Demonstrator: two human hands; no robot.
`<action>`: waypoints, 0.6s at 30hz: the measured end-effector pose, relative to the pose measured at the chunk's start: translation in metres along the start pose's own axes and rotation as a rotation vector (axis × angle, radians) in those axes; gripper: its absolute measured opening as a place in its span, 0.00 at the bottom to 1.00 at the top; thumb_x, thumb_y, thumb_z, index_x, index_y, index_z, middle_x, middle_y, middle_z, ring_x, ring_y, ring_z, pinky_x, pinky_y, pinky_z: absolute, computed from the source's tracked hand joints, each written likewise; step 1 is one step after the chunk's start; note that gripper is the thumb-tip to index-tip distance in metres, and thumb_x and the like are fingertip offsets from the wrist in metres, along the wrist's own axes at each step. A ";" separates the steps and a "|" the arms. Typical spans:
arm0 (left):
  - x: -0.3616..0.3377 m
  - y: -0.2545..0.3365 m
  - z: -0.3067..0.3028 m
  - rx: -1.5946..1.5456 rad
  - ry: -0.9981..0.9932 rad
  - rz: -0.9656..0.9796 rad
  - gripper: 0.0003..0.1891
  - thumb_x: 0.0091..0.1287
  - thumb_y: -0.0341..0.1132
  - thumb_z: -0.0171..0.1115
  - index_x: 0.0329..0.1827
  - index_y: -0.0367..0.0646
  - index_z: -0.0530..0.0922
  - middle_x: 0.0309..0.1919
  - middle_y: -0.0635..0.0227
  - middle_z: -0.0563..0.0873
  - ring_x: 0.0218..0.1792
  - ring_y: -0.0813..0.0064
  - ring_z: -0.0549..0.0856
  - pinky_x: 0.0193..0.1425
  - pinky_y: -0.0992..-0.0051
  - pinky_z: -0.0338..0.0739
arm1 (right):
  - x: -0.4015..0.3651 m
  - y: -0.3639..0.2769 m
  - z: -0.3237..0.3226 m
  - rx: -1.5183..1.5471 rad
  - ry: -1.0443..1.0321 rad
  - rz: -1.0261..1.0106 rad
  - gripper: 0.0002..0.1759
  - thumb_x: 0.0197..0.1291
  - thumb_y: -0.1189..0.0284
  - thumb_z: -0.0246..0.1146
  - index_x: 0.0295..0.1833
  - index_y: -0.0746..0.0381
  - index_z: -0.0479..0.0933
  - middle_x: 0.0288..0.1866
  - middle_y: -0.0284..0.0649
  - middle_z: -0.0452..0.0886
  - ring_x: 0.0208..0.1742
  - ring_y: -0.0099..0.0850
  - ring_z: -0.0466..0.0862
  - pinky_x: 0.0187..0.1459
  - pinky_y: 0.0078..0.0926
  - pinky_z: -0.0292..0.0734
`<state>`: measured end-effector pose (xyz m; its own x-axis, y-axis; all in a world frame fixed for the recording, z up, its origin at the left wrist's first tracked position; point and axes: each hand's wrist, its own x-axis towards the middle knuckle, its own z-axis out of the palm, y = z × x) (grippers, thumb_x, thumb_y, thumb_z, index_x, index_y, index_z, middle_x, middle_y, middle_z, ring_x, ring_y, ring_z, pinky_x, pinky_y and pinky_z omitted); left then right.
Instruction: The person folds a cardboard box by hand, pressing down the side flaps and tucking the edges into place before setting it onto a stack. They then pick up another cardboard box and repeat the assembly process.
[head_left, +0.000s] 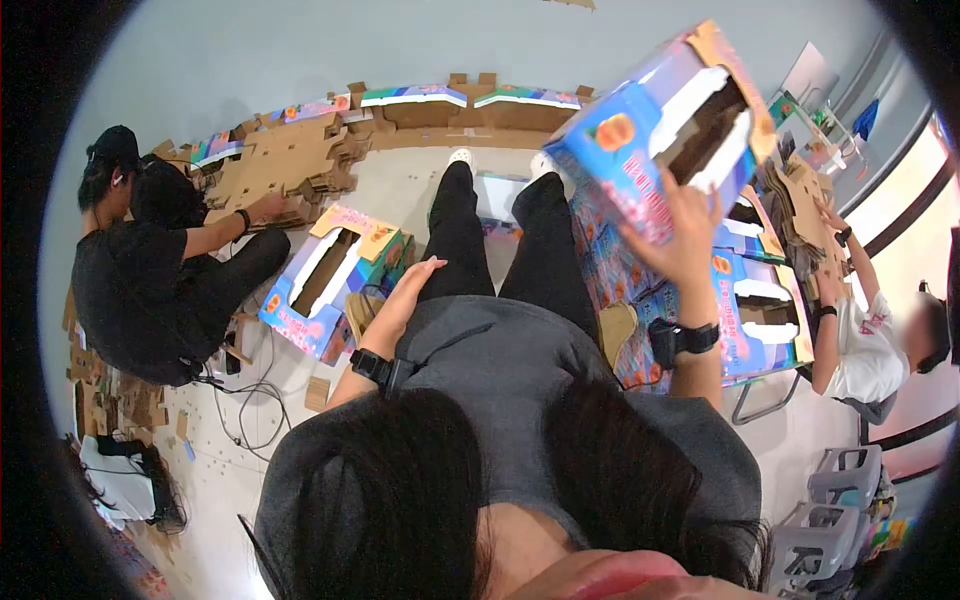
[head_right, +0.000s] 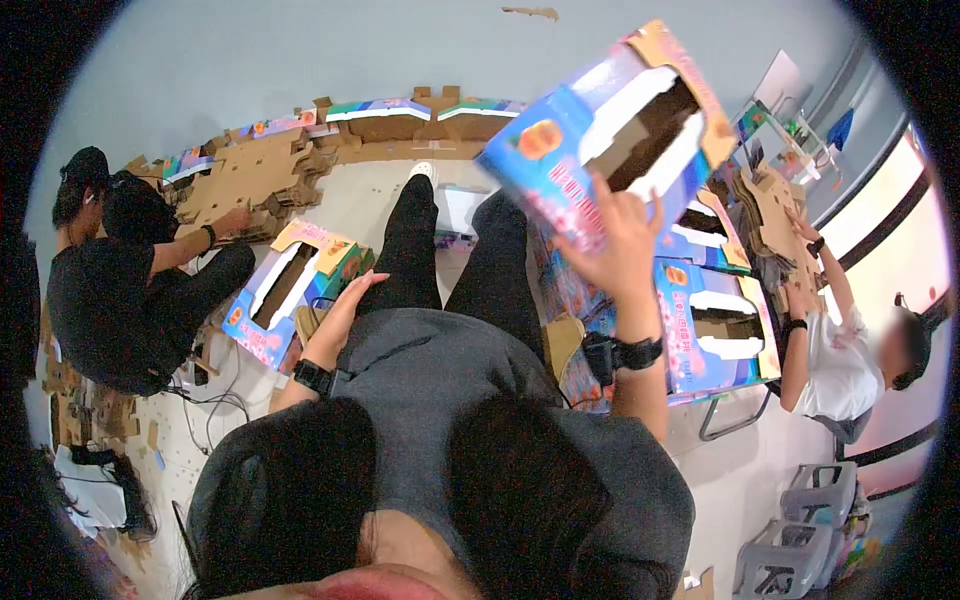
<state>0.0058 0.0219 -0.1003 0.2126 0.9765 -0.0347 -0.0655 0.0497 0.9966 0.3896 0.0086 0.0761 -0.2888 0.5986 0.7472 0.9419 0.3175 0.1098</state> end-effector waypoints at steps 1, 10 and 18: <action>-0.002 0.004 0.002 -0.002 0.016 -0.018 0.26 0.78 0.52 0.49 0.64 0.40 0.76 0.65 0.66 0.77 0.72 0.72 0.67 0.77 0.72 0.51 | 0.002 0.015 0.000 -0.045 0.037 0.002 0.48 0.43 0.49 0.73 0.71 0.57 0.69 0.46 0.38 0.78 0.56 0.38 0.77 0.75 0.53 0.43; 0.010 -0.008 -0.003 0.008 0.011 -0.052 0.24 0.74 0.48 0.58 0.64 0.40 0.75 0.60 0.66 0.80 0.65 0.74 0.74 0.72 0.74 0.61 | 0.008 0.162 0.015 -0.239 -0.224 0.400 0.48 0.44 0.44 0.73 0.73 0.45 0.69 0.53 0.50 0.79 0.62 0.51 0.73 0.70 0.63 0.51; 0.009 -0.010 -0.003 0.048 0.003 -0.041 0.20 0.76 0.45 0.54 0.62 0.42 0.77 0.60 0.70 0.80 0.63 0.76 0.74 0.71 0.75 0.62 | 0.011 0.192 0.077 -0.427 -0.382 0.625 0.35 0.49 0.44 0.69 0.63 0.46 0.78 0.63 0.49 0.77 0.69 0.49 0.70 0.68 0.70 0.56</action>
<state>0.0058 0.0311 -0.1113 0.2115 0.9745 -0.0756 -0.0102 0.0796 0.9968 0.5546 0.1329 0.0545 0.3403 0.8034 0.4887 0.9095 -0.4133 0.0461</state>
